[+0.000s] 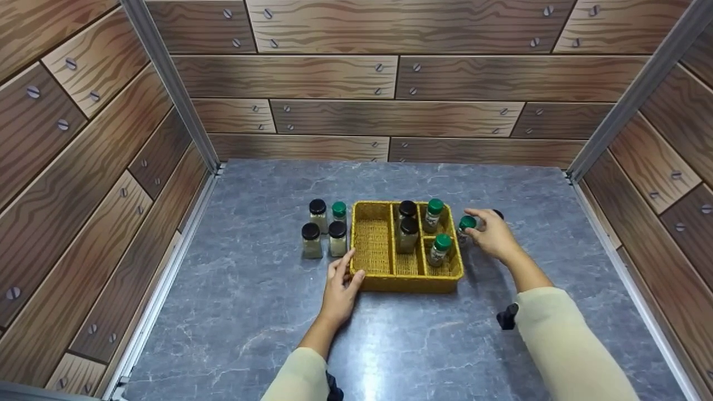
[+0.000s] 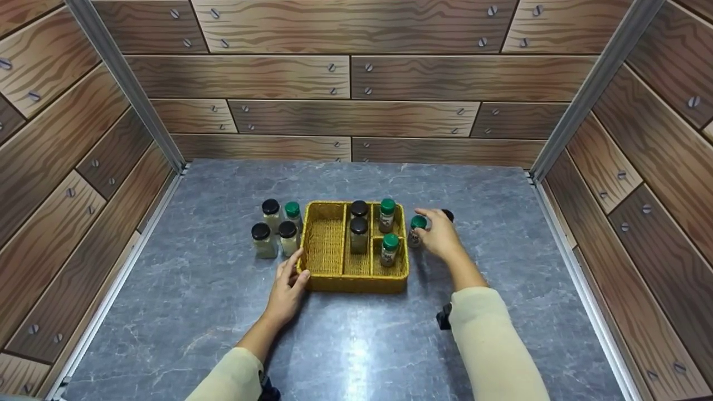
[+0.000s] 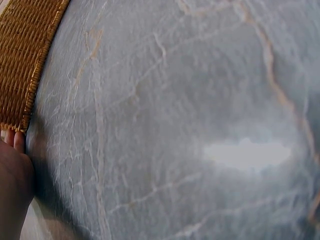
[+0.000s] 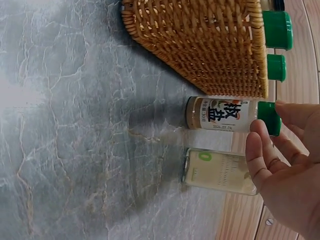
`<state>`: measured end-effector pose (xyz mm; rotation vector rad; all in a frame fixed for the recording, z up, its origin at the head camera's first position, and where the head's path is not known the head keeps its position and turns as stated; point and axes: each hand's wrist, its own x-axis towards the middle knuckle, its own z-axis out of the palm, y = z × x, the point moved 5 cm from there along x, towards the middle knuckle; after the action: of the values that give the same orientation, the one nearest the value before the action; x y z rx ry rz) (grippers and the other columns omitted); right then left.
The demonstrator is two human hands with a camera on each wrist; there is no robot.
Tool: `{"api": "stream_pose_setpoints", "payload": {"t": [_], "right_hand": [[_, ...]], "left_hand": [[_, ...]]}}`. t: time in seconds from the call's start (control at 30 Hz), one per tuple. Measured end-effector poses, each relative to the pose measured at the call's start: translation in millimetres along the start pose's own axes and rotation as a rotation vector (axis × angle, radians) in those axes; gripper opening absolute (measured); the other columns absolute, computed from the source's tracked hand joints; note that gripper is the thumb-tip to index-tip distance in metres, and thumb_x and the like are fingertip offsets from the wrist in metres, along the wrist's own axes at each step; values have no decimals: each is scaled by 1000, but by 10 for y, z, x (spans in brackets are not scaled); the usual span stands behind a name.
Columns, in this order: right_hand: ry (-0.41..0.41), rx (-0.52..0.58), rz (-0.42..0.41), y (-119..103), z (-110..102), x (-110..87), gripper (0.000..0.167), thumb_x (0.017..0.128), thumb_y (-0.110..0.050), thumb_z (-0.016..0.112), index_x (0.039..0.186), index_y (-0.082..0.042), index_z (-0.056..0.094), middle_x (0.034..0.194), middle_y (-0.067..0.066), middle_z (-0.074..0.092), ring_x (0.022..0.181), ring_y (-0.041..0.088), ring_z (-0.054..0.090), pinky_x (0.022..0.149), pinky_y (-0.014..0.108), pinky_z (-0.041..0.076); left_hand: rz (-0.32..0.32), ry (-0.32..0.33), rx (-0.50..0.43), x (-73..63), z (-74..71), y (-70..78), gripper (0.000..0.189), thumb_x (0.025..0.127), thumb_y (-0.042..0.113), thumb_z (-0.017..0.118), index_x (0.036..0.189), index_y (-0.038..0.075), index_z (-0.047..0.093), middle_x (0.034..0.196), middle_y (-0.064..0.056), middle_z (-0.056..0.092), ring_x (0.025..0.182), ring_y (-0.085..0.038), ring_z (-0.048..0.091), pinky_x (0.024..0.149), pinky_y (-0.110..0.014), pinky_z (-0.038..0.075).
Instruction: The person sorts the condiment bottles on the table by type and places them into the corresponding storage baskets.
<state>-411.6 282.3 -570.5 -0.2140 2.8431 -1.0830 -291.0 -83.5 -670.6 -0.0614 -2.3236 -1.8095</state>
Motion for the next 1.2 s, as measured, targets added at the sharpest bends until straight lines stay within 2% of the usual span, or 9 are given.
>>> {"api": "stream_pose_setpoints", "payload": {"t": [0.3,0.4,0.57,0.83,1.03,1.2], "right_hand": [[36,-68,-34,21,68,29,53,108,-5,64,159,-2,51,158,34,49,124,48,60,107,60,51],[60,-98,-55,13,75,34,51,107,-4,64,157,0,53,155,36,51,130,53,59,113,65,50],[96,-149,-67,23,79,36,49,106,-4,65,154,0,56,151,36,55,134,54,59,114,67,49],[89,-166,-28,46,107,36,50,108,-9,65,157,-5,55,156,32,54,134,51,60,113,66,50],[124,-163,-64,33,92,21,49,106,-7,67,154,-3,58,151,32,58,127,52,64,111,66,51],[145,-164,-82,45,85,9,48,105,-6,69,152,-2,59,150,33,59,128,52,63,111,66,51]], "left_hand": [[1,1,-1,3,-1,1,57,108,26,68,162,18,50,149,-21,47,130,-34,61,116,-53,54],[5,4,2,1,0,-2,57,108,26,68,162,18,51,149,-22,47,129,-34,62,115,-54,54],[4,0,6,-3,5,2,57,109,27,67,162,18,50,150,-21,47,127,-32,61,115,-54,54],[-9,4,27,-14,-4,-3,57,109,28,67,162,19,50,150,-20,48,125,-29,61,114,-49,54],[-10,-3,16,-10,1,-2,58,109,27,67,163,14,49,150,-20,47,125,-30,60,115,-53,53],[-10,0,10,-13,4,-9,57,109,26,67,162,14,50,150,-22,46,126,-33,60,116,-56,52]]}}
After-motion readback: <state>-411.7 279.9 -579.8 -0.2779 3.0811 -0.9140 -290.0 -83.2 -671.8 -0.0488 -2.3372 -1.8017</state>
